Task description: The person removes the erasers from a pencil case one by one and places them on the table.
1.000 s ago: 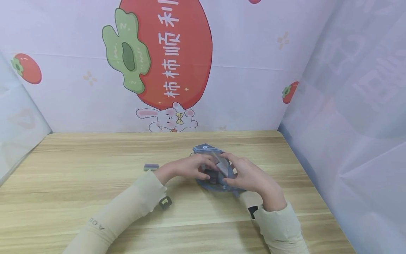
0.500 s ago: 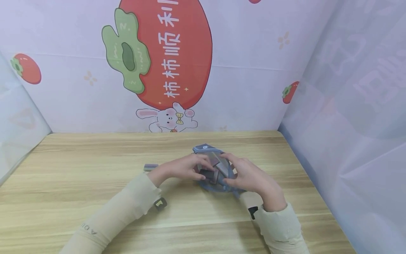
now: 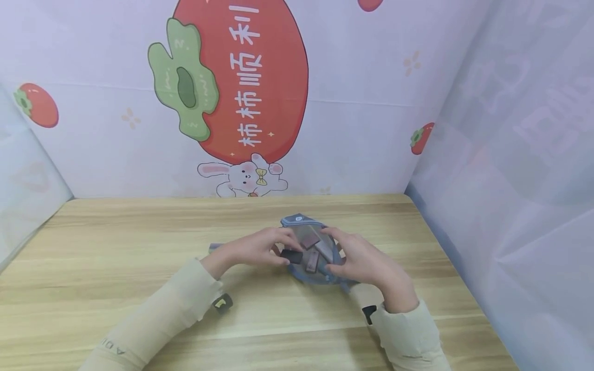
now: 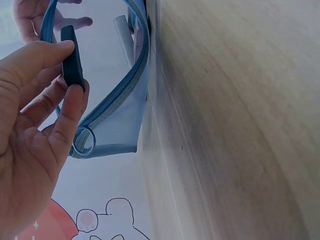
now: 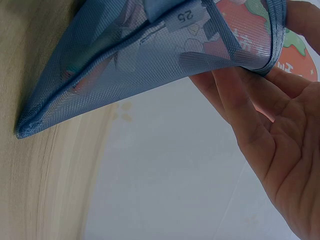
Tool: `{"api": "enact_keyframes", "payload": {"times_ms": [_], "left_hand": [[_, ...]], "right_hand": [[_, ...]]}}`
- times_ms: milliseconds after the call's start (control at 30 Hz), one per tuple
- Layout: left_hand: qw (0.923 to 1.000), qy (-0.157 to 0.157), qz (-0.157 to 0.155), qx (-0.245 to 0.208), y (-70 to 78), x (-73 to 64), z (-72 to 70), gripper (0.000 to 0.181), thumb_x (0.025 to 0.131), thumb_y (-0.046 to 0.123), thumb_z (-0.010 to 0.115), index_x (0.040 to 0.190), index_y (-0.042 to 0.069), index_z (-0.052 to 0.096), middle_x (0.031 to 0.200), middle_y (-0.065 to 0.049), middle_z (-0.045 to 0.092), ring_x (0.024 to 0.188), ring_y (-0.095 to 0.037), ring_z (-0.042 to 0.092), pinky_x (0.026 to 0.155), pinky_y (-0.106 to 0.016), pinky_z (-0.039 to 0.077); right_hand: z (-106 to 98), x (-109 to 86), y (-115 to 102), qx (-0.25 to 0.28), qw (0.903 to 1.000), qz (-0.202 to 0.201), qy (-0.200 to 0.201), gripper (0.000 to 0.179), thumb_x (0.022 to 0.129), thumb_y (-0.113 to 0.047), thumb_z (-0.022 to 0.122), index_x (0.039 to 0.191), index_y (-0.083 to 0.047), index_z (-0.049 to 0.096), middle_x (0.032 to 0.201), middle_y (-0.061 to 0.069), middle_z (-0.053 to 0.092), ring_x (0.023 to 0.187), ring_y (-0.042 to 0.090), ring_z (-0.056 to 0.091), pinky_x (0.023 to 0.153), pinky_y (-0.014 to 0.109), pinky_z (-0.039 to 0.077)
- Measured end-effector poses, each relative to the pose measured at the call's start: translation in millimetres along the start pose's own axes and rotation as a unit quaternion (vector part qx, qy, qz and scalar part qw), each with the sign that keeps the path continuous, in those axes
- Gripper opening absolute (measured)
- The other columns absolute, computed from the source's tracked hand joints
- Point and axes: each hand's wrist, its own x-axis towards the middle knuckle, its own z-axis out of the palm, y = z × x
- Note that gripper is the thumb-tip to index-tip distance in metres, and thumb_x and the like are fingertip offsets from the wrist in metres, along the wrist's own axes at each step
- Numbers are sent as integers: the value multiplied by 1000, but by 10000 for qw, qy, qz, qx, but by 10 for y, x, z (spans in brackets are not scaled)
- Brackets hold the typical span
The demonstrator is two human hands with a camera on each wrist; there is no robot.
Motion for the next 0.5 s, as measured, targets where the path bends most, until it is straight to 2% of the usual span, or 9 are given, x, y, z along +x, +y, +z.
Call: {"api": "enact_keyframes", "payload": {"times_ms": [300,500], "left_hand": [[9998,127,-112,-110,-34,-118,-28,32,92,11,68,124,11,69,114,2,60,105,-13,56,83,-19,54],[9997,242,17,13,-59,-198,-79,31,91,9,68,122,10,70,112,-1,61,102,-15,57,81,-19,54]], "right_hand": [[7,-1,9,-50,10000,-7,15,70,88,-18,75,147,-6,39,119,16,64,107,29,63,76,28,58],[3,-3,30,-99,9999,-103,16,70,88,-16,74,147,-5,39,115,15,65,106,30,64,74,25,57]]}}
